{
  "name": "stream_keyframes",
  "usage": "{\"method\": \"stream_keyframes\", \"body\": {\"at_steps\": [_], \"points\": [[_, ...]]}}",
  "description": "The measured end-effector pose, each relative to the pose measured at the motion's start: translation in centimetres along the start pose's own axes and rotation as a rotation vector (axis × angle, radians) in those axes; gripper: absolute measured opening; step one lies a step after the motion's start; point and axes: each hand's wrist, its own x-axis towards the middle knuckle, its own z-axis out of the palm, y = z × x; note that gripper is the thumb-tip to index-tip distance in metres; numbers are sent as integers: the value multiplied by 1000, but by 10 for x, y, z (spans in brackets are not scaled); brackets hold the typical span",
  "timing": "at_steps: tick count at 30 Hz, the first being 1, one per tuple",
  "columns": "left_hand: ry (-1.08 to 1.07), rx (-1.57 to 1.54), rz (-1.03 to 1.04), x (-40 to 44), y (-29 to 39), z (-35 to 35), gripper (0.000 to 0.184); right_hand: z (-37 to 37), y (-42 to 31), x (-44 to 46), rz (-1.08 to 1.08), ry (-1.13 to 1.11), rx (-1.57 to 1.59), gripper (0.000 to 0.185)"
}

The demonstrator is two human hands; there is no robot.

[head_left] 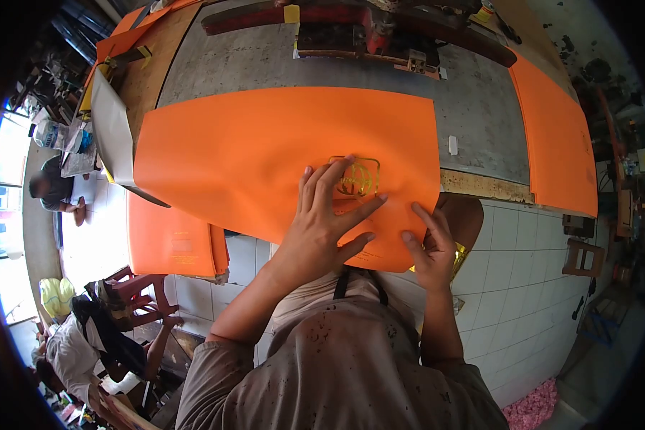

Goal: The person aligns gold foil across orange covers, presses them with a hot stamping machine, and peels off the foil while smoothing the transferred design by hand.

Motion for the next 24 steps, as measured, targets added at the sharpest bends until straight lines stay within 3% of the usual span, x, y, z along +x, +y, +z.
{"method": "stream_keyframes", "body": {"at_steps": [5, 8, 11, 16, 20, 22, 24], "points": [[132, -101, 7, -23, -27, -21, 42, -4, -13, -1, 4, -48, 120, 54], [455, -102, -109, -54, -45, -36, 11, -14, -45, 0, -45, -67, 87, 58], [657, -39, -98, -75, -50, -47, 24, -46, -87, 7, -158, -67, -115, 60], [605, -65, -154, -81, -48, -39, 9, -149, -168, 64, -200, 6, -366, 64], [489, 6, -96, -76, -42, -35, 24, -280, -227, 148, -156, -112, -229, 69], [503, 4, -104, -79, -46, -32, 28, -348, -251, 189, -3, -203, -136, 63], [533, -11, -126, -83, -48, -31, 29, -412, -247, 216, 59, -74, -269, 61]]}}
